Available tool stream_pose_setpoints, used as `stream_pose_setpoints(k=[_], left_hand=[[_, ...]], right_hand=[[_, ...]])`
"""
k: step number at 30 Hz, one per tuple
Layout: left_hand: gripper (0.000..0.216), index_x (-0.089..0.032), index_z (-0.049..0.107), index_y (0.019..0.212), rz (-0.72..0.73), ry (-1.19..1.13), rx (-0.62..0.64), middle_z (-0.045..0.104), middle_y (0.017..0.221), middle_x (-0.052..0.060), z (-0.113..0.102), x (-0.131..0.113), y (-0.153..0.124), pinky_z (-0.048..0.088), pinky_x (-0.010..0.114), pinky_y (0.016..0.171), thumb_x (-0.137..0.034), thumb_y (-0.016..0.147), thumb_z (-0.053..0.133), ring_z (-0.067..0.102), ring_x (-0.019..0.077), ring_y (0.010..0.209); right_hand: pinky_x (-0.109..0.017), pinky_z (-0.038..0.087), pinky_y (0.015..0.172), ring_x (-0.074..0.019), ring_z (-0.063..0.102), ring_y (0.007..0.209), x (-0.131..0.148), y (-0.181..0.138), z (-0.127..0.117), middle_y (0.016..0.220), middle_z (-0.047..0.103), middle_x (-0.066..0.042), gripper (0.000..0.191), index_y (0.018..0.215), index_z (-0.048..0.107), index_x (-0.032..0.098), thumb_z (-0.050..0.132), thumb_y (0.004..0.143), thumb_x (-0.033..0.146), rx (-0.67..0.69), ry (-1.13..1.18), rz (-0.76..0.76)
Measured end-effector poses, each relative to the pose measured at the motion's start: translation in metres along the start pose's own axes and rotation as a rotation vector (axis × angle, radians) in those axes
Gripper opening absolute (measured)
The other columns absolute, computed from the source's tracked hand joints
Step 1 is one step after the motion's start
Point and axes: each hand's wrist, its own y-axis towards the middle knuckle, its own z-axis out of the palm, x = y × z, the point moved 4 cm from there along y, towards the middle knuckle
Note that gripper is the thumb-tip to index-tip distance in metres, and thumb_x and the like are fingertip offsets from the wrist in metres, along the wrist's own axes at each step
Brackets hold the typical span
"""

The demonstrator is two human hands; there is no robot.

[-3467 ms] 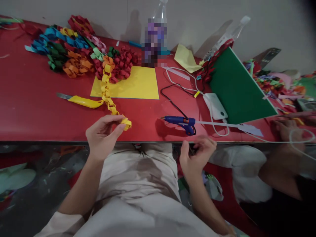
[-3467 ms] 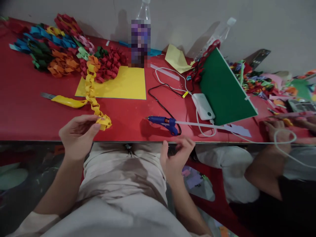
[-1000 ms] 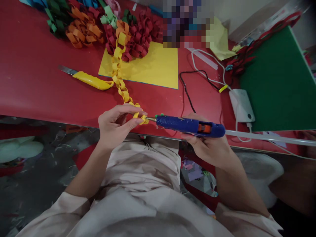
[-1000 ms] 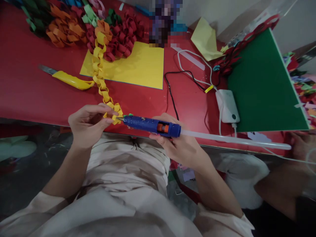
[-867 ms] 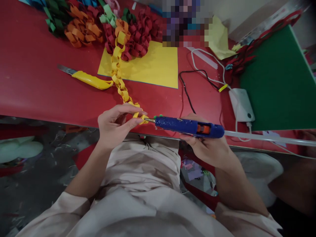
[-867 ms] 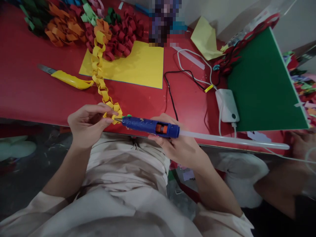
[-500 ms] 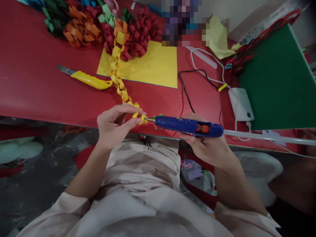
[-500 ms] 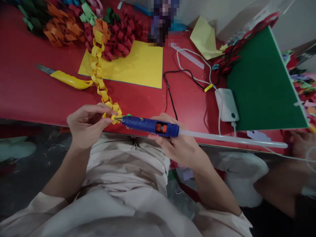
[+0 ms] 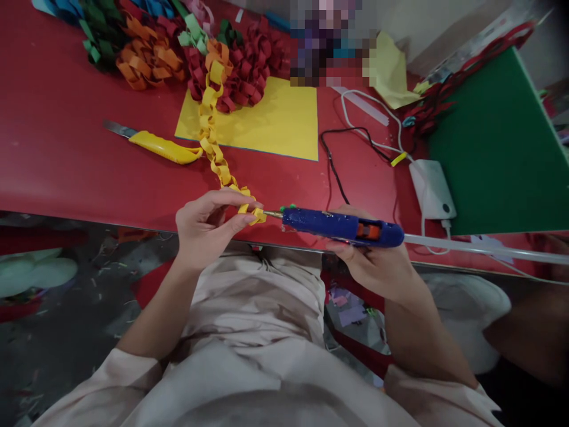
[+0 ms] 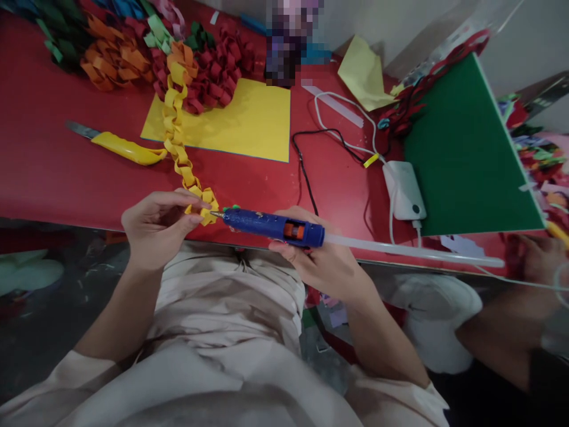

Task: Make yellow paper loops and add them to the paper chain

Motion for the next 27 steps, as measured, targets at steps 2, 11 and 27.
stream_pose_setpoints(k=[2, 11, 27], left_hand=[[0.019, -0.024, 0.077, 0.097, -0.006, 0.01, -0.007, 0.079, 0.089, 0.004, 0.001, -0.001, 0.0, 0.064, 0.031, 0.076, -0.03, 0.081, 0.085, 0.076, 0.0183, 0.082], [0.025, -0.023, 0.069, 0.101, -0.024, 0.025, -0.073, 0.077, 0.092, 0.002, 0.001, 0.001, 0.002, 0.064, 0.025, 0.079, -0.021, 0.081, 0.083, 0.076, 0.0152, 0.087], [0.018, -0.019, 0.071, 0.098, 0.029, 0.129, -0.093, 0.077, 0.095, 0.005, 0.013, -0.006, 0.017, 0.062, 0.024, 0.08, -0.024, 0.083, 0.081, 0.075, 0.0147, 0.088]], right_hand=[[-0.035, 0.06, 0.066, -0.0236, 0.071, 0.083, -0.006, -0.001, 0.0, 0.099, 0.073, -0.005, 0.024, 0.111, 0.067, 0.029, 0.068, 0.093, 0.045, -0.02, 0.017, 0.011], [-0.032, 0.053, 0.078, -0.021, 0.067, 0.09, -0.033, -0.001, -0.03, 0.1, 0.07, -0.006, 0.025, 0.105, 0.064, 0.02, 0.071, 0.092, 0.04, -0.172, -0.027, -0.007], [-0.052, 0.051, 0.091, -0.0281, 0.059, 0.095, -0.059, -0.048, -0.034, 0.107, 0.061, -0.011, 0.041, 0.114, 0.062, 0.02, 0.074, 0.086, 0.048, -0.618, -0.43, 0.125]])
